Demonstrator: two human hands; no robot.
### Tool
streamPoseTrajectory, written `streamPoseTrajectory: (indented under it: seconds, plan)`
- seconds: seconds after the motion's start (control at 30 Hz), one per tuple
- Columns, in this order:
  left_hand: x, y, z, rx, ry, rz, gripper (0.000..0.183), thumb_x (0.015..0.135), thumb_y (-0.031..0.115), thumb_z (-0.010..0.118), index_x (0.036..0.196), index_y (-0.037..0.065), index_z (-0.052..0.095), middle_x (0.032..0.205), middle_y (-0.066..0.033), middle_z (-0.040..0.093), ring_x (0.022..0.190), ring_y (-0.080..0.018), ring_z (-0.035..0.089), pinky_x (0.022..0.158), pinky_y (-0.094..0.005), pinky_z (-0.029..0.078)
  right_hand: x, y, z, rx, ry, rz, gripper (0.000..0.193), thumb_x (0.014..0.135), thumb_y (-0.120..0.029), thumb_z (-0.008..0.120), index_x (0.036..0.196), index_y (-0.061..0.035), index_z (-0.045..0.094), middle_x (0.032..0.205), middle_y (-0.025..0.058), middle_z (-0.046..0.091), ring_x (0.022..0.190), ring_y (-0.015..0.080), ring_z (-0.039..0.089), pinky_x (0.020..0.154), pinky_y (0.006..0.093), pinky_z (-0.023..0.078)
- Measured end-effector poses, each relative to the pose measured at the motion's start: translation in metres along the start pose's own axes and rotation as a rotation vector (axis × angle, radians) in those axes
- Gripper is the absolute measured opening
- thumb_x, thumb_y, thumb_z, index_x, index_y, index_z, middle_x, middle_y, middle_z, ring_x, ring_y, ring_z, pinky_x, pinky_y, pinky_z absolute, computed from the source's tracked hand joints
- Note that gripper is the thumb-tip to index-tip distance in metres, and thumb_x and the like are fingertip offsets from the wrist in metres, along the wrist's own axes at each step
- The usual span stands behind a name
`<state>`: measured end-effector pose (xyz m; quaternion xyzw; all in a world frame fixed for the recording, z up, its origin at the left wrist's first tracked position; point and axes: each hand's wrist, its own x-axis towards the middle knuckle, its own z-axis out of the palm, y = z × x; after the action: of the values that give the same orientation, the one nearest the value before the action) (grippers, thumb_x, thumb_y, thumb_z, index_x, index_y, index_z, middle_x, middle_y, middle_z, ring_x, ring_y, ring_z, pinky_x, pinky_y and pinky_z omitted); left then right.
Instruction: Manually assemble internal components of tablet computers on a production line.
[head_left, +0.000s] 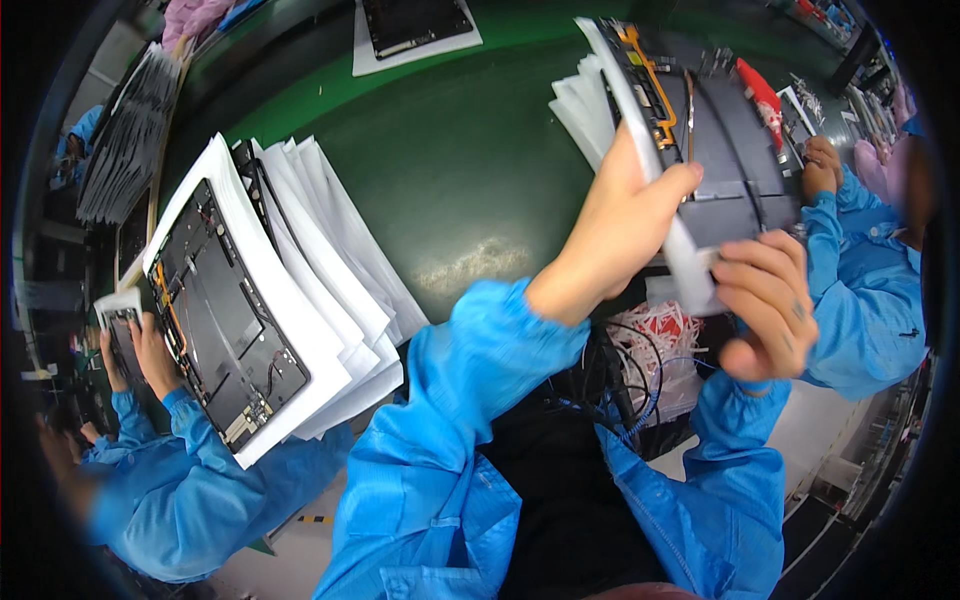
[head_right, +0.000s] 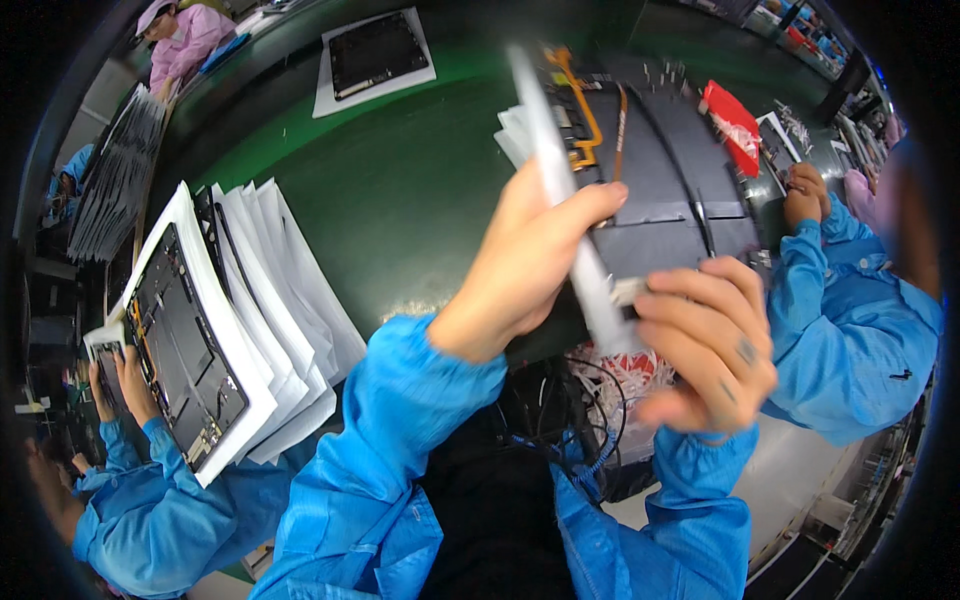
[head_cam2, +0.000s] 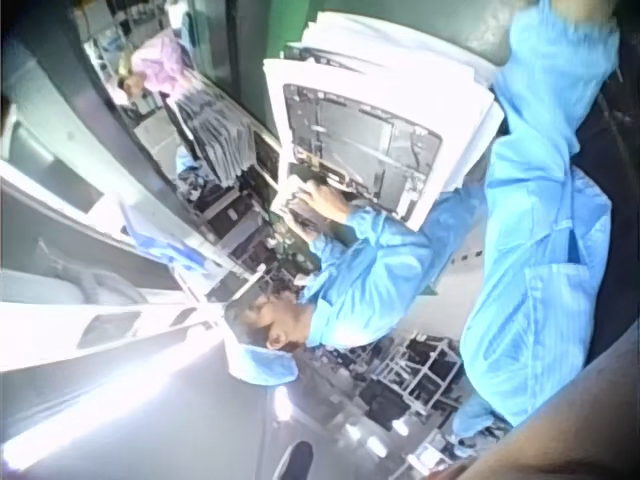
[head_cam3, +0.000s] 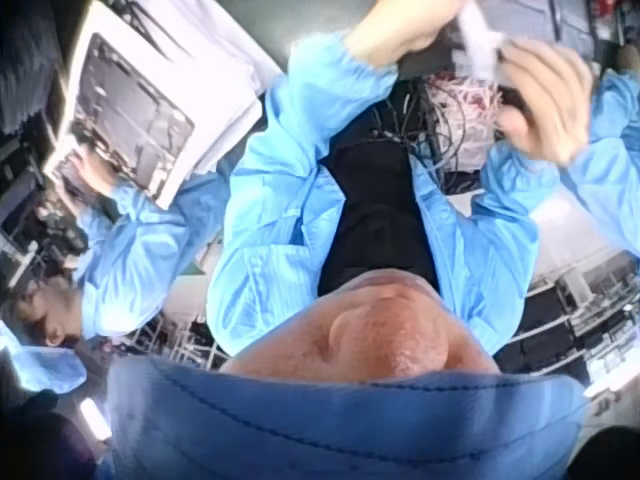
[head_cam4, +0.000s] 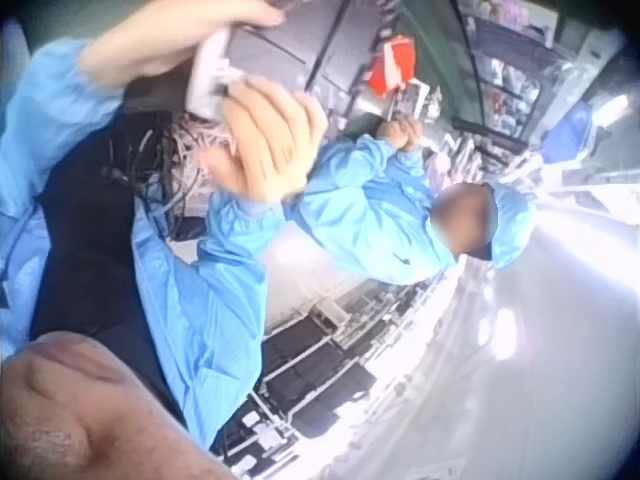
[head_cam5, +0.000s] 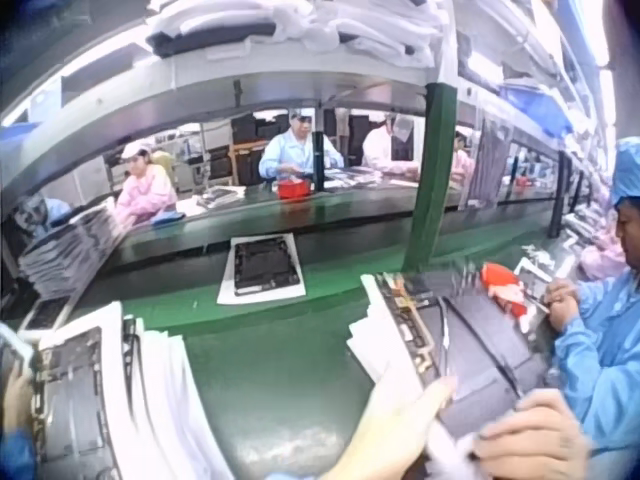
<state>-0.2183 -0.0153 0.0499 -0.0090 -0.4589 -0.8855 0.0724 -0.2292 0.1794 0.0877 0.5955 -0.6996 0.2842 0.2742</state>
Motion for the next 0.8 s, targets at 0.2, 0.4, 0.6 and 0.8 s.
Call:
streamPoseTrajectory:
  seconds: [0.2,0.4,0.6,0.8]
  plan:
    - [-0.154,0.033,-0.045,0.264,0.097,-0.065,0.075,0.096,-0.002,0.066,0.159,-0.004,0.025,0.152,-0.0115,0.044,0.141,-0.0207,0.042,0.119,-0.0348,0.029,0.023,-0.037,-0.007,0.268,-0.060,0.144,0.051,0.096,-0.049,0.066,0.091,0.0012,0.072,0.095,0.0198,0.073,0.084,0.0404,0.072,0.073,0.0492,0.054]
    - [-0.233,0.010,-0.090,0.176,0.236,-0.270,0.067,0.095,-0.002,0.063,0.154,-0.004,0.033,0.146,-0.0124,0.051,0.135,-0.0210,0.049,0.114,-0.0366,0.038,0.022,-0.075,0.069,0.349,-0.385,0.384,0.030,0.073,0.000,0.079,0.102,-0.0001,0.072,0.116,0.0133,0.069,0.106,0.0355,0.068,0.089,0.0425,0.057]
    - [-0.249,-0.015,-0.100,0.437,0.363,-0.226,0.050,0.099,0.006,0.066,0.144,-0.004,0.047,0.130,-0.0121,0.063,0.117,-0.0171,0.061,0.100,-0.0326,0.048,0.008,-0.067,0.137,0.387,-0.452,0.448,0.021,0.081,-0.007,0.077,0.102,-0.0034,0.073,0.106,0.0069,0.066,0.094,0.0277,0.064,0.081,0.0389,0.055]
    - [-0.245,0.020,-0.099,1.310,0.474,-0.129,0.016,0.087,0.007,0.082,0.091,0.000,0.069,0.063,-0.0043,0.064,0.050,-0.0059,0.058,0.046,-0.0225,0.040,0.007,-0.066,0.157,0.278,-0.394,0.480,0.021,0.081,-0.011,0.079,0.101,-0.0054,0.074,0.100,0.0051,0.066,0.091,0.0276,0.064,0.078,0.0396,0.053]
